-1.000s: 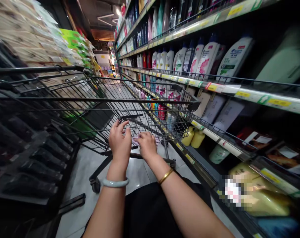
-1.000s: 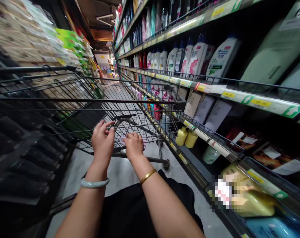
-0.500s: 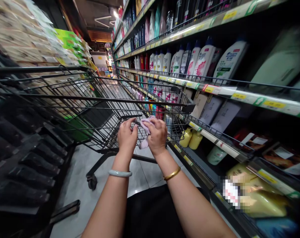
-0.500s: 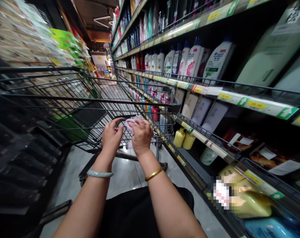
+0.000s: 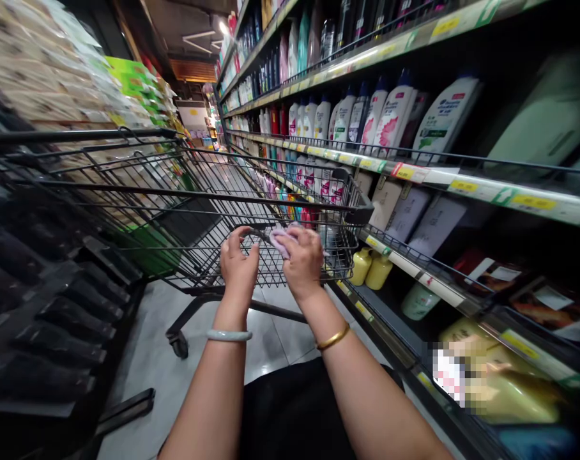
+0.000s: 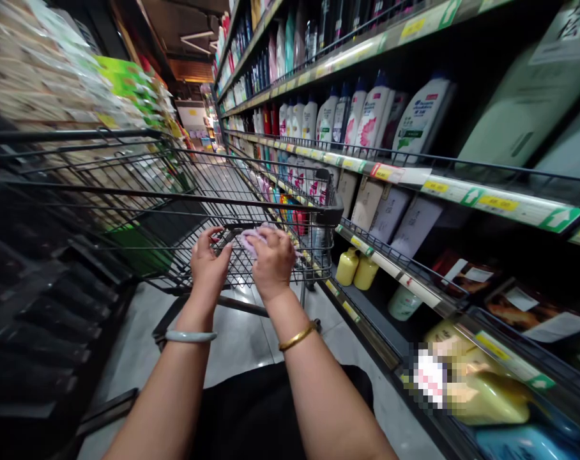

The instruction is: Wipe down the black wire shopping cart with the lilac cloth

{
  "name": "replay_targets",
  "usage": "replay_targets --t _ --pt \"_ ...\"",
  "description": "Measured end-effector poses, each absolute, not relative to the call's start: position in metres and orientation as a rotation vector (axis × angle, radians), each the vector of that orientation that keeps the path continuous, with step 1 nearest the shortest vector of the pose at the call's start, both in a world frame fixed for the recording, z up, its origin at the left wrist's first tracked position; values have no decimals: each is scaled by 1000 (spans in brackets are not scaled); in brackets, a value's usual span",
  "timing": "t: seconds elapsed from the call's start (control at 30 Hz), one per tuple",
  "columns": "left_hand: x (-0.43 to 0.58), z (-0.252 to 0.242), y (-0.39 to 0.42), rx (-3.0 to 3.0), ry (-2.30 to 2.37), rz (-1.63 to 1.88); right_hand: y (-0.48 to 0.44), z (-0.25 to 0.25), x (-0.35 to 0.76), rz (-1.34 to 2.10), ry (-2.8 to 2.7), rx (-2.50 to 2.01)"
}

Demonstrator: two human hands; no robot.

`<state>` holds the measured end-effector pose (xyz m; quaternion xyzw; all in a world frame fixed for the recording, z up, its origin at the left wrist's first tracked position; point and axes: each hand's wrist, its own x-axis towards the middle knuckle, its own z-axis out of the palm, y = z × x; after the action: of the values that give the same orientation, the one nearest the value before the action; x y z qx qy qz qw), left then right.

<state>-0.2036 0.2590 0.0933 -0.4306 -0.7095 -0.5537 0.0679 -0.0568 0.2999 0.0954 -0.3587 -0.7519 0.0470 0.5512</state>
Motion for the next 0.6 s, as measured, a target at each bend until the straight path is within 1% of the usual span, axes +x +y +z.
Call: replay_targets --t 0.1,0.27,0.33,0.43,0.5,0.6 --pt "-203 92 255 -1242 -2121 -1707 291 103 -59 116 -1850 -764" --pt "-205 91 245 -1181 -2104 -1736 282 123 -55 -41 -1661 -728" --pt "-204 90 240 -1147 -2110 -1747 278 125 -55 -75 -1720 -734" --pt "-198 93 231 -1086 -2123 -1766 266 127 -56 -37 -1911 -650" --pt "-187 99 225 -1021 -2100 -1742 258 132 -54 -11 -1928 -604" --pt "-167 111 217 -1018 -1977 -1595 251 143 -48 -28 -1810 -673"
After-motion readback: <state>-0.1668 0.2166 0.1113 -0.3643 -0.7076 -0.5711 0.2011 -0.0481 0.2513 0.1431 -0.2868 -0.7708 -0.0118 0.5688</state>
